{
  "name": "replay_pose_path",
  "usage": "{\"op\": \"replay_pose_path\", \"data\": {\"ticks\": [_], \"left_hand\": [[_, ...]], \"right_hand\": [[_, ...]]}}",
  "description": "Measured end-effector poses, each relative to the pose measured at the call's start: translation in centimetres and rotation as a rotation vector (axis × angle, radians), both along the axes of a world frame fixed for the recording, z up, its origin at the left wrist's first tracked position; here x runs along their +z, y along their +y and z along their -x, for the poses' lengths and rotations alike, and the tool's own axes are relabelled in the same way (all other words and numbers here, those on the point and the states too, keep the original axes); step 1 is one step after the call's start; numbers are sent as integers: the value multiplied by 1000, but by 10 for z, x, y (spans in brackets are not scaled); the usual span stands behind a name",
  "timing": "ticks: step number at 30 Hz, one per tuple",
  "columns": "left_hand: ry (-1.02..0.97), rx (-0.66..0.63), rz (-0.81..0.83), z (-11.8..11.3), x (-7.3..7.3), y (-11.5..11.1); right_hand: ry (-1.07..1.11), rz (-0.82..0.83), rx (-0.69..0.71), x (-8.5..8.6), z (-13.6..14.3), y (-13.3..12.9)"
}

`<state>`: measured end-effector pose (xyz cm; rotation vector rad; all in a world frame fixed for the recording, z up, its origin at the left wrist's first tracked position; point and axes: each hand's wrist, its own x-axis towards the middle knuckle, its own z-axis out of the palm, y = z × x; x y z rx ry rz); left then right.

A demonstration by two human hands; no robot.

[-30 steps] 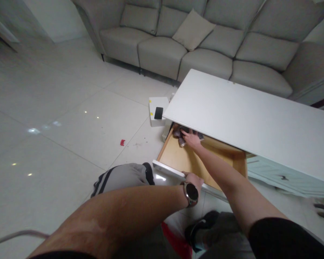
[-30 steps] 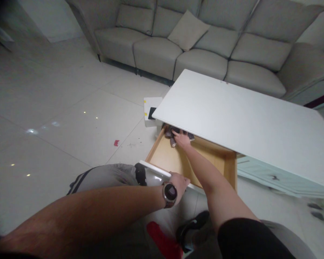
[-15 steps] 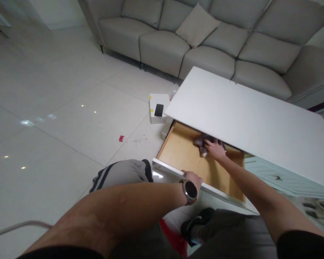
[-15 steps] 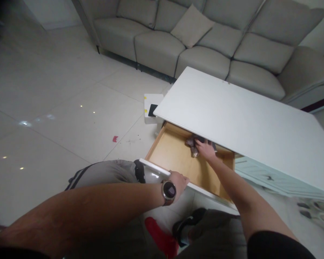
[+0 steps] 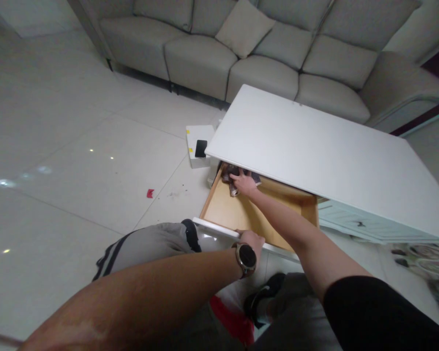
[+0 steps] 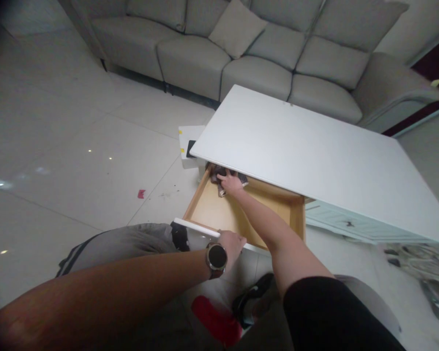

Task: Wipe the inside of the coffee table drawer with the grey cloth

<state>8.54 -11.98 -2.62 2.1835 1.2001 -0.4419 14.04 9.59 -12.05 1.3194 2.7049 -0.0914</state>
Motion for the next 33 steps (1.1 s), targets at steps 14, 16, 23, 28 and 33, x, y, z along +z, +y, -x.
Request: {"op": "replay_pose_path", "data": {"ticks": [14, 16, 23, 28, 33], "left_hand": [[79, -187, -54, 10, 15, -1], [78, -183, -58, 10, 16, 0], [65, -151, -43, 10, 15, 2], [47, -123, -51, 9, 9, 1], [43, -107, -65, 6, 3, 1]], "right_hand": [[-433, -34, -263, 17, -255, -79], [-460, -58, -316, 16, -266, -85], [-432, -2, -399, 7, -260, -74], [-583, 3, -483, -5, -250, -70], [-646, -14, -380, 0, -254, -74]]}}
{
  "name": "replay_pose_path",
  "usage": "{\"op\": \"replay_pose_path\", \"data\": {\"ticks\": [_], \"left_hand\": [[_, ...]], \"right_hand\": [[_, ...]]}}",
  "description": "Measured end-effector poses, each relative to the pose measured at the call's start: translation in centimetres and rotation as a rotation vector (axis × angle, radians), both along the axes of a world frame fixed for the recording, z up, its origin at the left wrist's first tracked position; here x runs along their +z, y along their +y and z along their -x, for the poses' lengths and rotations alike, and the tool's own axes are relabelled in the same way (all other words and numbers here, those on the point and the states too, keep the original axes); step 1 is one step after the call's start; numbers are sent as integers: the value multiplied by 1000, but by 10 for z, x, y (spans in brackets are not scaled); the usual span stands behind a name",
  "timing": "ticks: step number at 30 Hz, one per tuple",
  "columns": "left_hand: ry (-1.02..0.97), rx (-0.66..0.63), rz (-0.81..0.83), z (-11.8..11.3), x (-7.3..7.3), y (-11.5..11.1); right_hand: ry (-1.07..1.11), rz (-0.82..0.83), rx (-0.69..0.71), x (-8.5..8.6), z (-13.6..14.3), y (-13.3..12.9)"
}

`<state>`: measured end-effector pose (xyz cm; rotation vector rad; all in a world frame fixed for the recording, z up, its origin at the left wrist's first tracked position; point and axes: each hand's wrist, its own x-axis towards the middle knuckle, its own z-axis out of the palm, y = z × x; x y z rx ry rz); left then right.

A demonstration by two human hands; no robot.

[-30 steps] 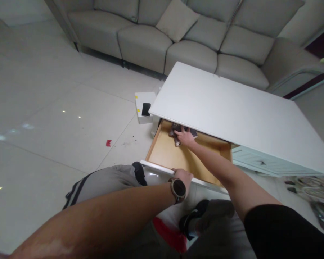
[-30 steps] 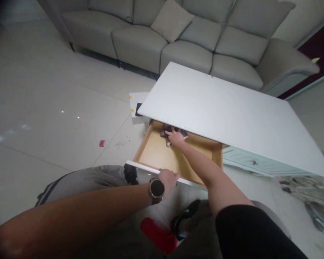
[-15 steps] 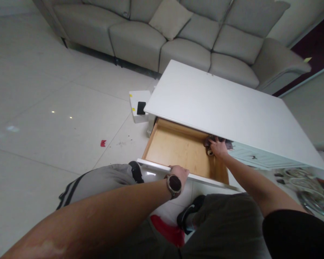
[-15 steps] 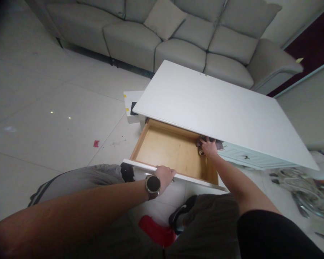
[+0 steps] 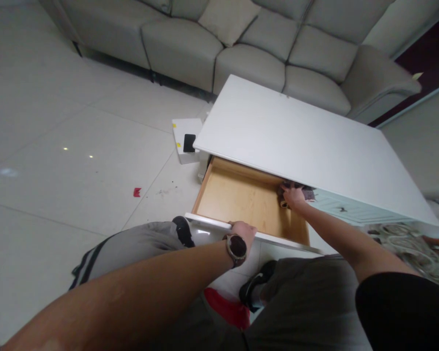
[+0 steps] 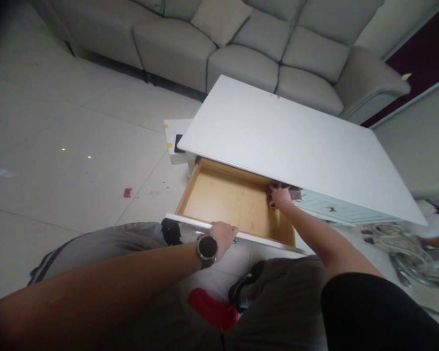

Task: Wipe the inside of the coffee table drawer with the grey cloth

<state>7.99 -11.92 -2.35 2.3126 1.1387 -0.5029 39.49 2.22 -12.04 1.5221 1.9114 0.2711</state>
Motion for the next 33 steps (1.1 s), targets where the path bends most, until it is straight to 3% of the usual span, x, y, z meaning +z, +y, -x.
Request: {"op": "replay_pose_path", "data": {"ticks": [7, 12, 19, 24, 30, 33], "left_hand": [[-13, -24, -1, 1, 2, 0], [-3, -57, -6, 2, 2, 0], [44, -119, -1, 2, 2, 1], [45, -90, 18, 0, 4, 0], [78, -74, 43, -5, -2, 2], [86, -62, 33, -5, -2, 2]], "right_hand": [[52, -12, 146, 22, -24, -16], [103, 44, 195, 30, -9, -9], [230, 46, 126, 30, 73, 17], [357, 43, 183, 30, 137, 30], [472, -10, 289, 27, 233, 54], [497, -28, 301, 23, 263, 64]]}}
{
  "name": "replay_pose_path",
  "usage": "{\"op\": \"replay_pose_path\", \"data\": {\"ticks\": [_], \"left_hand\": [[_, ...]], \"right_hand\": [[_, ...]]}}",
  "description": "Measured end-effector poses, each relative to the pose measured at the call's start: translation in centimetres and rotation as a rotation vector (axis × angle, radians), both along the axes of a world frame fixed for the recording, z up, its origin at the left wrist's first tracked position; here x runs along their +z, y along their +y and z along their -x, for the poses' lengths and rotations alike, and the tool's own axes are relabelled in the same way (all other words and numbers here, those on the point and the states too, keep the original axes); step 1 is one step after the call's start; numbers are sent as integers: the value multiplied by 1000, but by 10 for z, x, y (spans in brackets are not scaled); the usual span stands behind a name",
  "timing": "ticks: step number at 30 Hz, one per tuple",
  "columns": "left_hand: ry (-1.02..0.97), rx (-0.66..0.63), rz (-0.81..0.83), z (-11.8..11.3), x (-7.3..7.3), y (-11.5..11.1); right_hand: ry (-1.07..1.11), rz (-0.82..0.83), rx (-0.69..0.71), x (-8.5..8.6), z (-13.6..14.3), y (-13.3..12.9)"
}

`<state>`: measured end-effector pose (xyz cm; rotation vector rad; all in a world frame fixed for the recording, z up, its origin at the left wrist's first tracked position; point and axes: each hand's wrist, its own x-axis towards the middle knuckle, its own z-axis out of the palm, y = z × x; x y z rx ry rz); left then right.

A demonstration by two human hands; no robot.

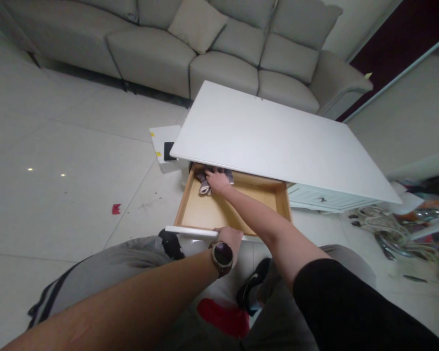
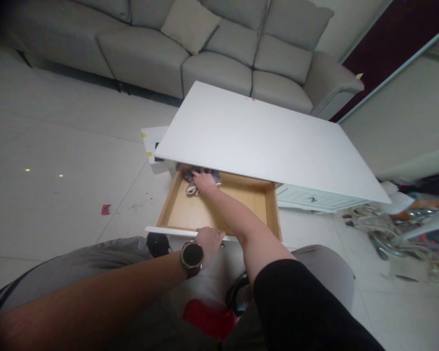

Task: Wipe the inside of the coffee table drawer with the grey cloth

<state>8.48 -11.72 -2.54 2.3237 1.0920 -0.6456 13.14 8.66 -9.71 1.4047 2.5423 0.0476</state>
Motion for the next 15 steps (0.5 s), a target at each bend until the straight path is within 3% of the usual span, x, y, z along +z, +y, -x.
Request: {"op": "replay_pose_path", "data": {"ticks": [2, 5, 13, 15], "left_hand": [[-4, -21, -15, 1, 1, 0], [-11, -57, -30, 4, 2, -1], [22, -61, -15, 3, 6, 1], [14, -63, -11, 3, 4, 1]], "right_hand": [[27, 0, 27, -1, 0, 3], [52, 7, 42, 0, -33, 0], [-180, 92, -268, 17, -207, -56], [-237, 74, -379, 21, -239, -71]]}}
